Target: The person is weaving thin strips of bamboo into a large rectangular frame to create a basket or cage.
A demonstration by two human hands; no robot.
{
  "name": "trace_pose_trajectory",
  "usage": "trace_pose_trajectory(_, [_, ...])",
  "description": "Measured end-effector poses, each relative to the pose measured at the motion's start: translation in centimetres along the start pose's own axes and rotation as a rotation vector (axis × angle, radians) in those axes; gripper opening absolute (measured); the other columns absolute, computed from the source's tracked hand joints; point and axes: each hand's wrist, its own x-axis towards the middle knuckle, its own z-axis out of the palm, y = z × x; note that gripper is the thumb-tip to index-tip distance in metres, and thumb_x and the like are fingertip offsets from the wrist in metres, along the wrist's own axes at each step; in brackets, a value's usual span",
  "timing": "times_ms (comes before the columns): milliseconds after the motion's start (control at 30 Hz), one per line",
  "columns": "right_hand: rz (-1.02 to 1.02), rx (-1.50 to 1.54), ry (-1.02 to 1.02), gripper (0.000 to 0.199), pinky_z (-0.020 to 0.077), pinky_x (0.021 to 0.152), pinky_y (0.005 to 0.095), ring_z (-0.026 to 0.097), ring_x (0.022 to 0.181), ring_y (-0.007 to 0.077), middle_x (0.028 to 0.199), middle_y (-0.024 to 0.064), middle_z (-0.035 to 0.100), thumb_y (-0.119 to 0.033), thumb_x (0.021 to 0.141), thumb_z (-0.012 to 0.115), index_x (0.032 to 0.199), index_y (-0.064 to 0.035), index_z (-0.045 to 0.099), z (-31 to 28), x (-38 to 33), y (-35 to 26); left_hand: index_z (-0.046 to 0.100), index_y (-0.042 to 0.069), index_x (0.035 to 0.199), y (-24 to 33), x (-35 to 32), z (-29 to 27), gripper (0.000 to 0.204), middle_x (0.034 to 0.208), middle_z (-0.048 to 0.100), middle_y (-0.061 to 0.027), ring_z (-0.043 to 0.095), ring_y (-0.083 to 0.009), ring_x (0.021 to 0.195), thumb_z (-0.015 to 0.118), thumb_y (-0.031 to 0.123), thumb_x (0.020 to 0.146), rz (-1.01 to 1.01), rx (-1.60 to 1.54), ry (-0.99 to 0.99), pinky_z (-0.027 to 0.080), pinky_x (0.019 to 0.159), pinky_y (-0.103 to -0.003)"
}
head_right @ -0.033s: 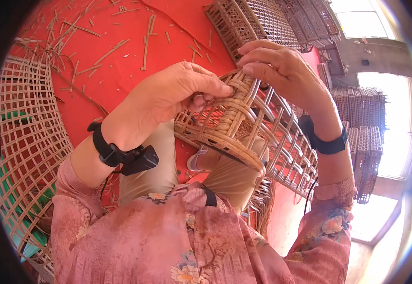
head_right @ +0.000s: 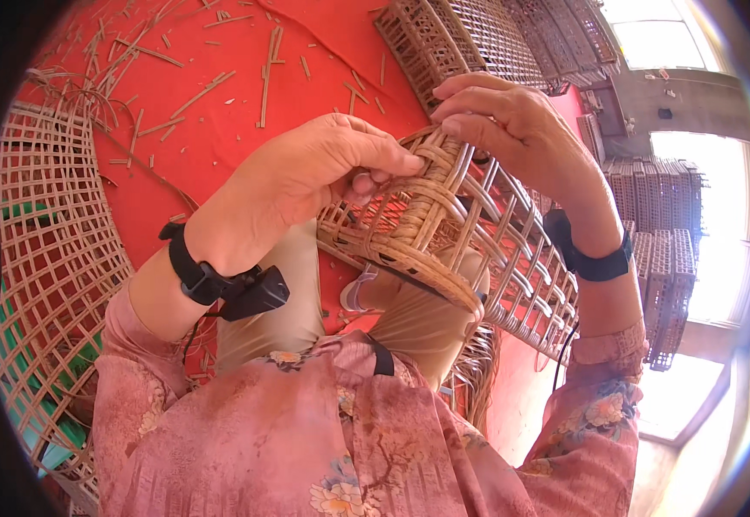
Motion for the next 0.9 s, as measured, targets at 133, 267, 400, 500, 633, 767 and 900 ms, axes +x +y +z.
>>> trace_pose_trajectory(133, [-0.004,0.008,-0.005,0.03,0.0509,0.084,0.0346,0.065,0.096,0.0249,0.115,0.0138,0.063,-0.025,0.094,0.056,0.101,0.0017,0.067,0.0,-0.1,0.3,0.068,0.007,0.073,0.5,-0.6,0.7,0.013,0.064,0.054,0.0052,0.045,-0.0041,0.057,0.072,0.015,0.082,-0.013,-0.1,0.036,0.036,0.054,-0.02])
trace_pose_trajectory(267, [-0.052,0.031,-0.006,0.028,0.0508,0.085,0.0349,0.064,0.097,0.025,0.116,0.0136,0.063,-0.023,0.094,0.057,0.102,0.0011,0.067,0.2,0.0,0.5,0.066,0.007,0.074,0.6,-0.2,0.7,0.014,0.065,0.053,0.0054,0.045,-0.004,0.057,0.071,0.015,0.083,-0.029,-0.167,0.016,0.037,0.055,-0.02])
trace_pose_trajectory(400, [-0.142,-0.001,0.065,0.023,0.0506,0.086,0.0343,0.064,0.099,0.0231,0.115,0.0133,0.063,-0.016,0.092,0.058,0.105,0.0009,0.066,0.3,0.1,0.3,0.065,0.006,0.074,0.3,-0.7,-0.1,0.015,0.066,0.052,0.0042,0.044,-0.0056,0.058,0.067,0.016,0.084,0.033,-0.084,-0.076,0.036,0.055,-0.021])
trace_pose_trajectory(500, [-0.127,0.136,0.055,0.026,0.0506,0.086,0.0331,0.063,0.1,0.0205,0.113,0.012,0.064,-0.01,0.089,0.058,0.112,-0.0004,0.063,0.4,0.5,-1.2,0.065,0.005,0.075,-2.0,-1.6,-0.9,0.014,0.066,0.051,0.0042,0.044,-0.0057,0.058,0.066,0.017,0.084,0.094,-0.042,-0.072,0.034,0.055,-0.021])
trace_pose_trajectory(633, [-0.084,0.104,0.024,0.034,0.0513,0.087,0.033,0.064,0.099,0.0194,0.109,0.0095,0.066,-0.006,0.088,0.056,0.122,-0.0038,0.058,0.3,0.1,-1.2,0.063,0.005,0.076,-3.1,-4.1,0.2,0.012,0.063,0.051,0.0052,0.044,-0.0044,0.057,0.065,0.016,0.082,0.148,-0.017,-0.025,0.032,0.054,-0.02])
trace_pose_trajectory(767, [-0.032,0.205,0.025,0.034,0.0512,0.087,0.0349,0.066,0.097,0.0232,0.104,0.0119,0.067,-0.005,0.09,0.051,0.124,-0.0026,0.056,1.0,-0.8,-1.5,0.063,0.004,0.077,-2.2,-6.7,0.9,0.011,0.064,0.05,0.0053,0.043,-0.004,0.058,0.064,0.014,0.082,-0.046,-0.087,-0.005,0.032,0.056,-0.02])
trace_pose_trajectory(900, [-0.036,0.2,0.028,0.036,0.0513,0.087,0.0352,0.066,0.096,0.0239,0.103,0.0129,0.067,-0.005,0.089,0.053,0.125,-0.0029,0.055,1.0,-1.0,-2.2,0.065,0.006,0.08,-3.7,-6.8,0.7,0.006,0.065,0.051,0.007,0.041,-0.0028,0.058,0.066,0.012,0.083,-0.013,-0.21,-0.085,0.032,0.055,-0.019])
